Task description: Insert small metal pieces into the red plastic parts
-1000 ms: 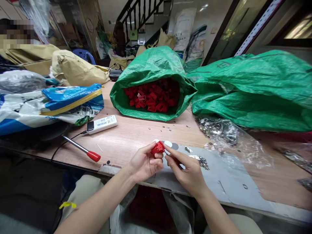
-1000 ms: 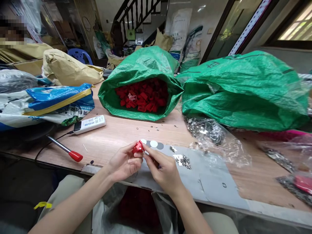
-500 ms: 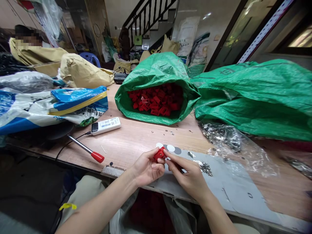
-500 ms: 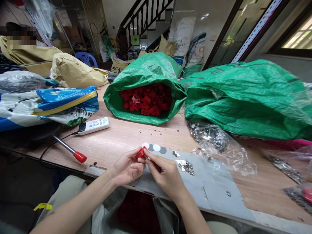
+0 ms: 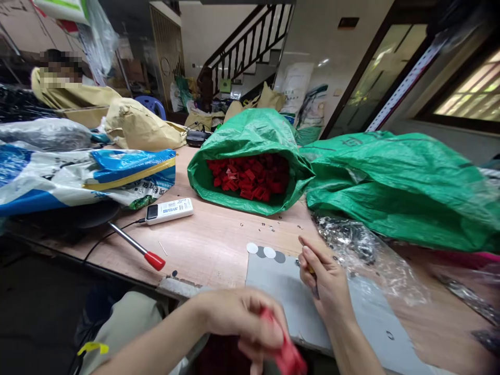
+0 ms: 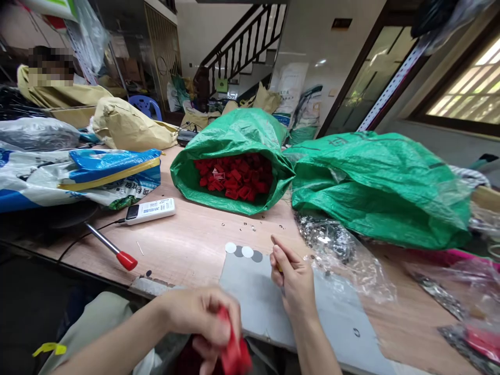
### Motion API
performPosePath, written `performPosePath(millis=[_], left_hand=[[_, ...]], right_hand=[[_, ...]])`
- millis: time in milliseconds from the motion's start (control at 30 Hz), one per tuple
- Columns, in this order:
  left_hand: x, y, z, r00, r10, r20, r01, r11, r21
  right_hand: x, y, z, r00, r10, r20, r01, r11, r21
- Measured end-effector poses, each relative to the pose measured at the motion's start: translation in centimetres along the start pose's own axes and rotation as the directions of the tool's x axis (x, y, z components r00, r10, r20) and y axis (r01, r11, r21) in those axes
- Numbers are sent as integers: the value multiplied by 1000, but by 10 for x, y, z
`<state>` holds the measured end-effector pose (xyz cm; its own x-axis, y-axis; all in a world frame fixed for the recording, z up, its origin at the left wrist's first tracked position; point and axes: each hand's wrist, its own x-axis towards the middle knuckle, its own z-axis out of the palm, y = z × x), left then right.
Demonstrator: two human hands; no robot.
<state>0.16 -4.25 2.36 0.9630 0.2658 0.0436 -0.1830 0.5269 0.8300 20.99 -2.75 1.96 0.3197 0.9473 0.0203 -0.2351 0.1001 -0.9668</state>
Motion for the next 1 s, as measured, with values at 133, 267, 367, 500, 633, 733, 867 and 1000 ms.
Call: performPosePath(millis=[133, 267, 367, 500, 633, 733, 867, 1000], left_hand=[[0, -15, 12, 955, -255, -151, 243, 380, 892], [0, -24, 14, 898, -246, -365, 342, -133, 930], [-5, -18, 12, 972, -144, -186, 198, 75, 977], [-6, -8, 8, 960, 185, -209, 144, 310, 940], [4, -5, -4, 824, 397, -404, 292, 313, 904], [10, -2, -14, 752, 456, -476, 374, 298, 878], [12, 4, -25, 714, 502, -488, 374, 315, 872], [11, 11, -34, 644, 538, -544, 406, 362, 839]], right_hand=[[-1, -2, 4, 1000, 24, 6, -24, 1000, -3], [-1, -1, 8, 999, 25, -33, -26, 999, -27], [0, 0, 8, 999, 17, -47, -20, 998, -63], [-1, 2, 10, 1000, 11, -4, -11, 976, -218], [17, 3, 30, 988, -3, 155, 90, 823, -560], [60, 1, 63, 947, -118, 299, 319, 463, -827], [132, 2, 116, 952, -180, 248, 284, 217, -934], [175, 7, 146, 969, -176, 171, 205, 192, -960]])
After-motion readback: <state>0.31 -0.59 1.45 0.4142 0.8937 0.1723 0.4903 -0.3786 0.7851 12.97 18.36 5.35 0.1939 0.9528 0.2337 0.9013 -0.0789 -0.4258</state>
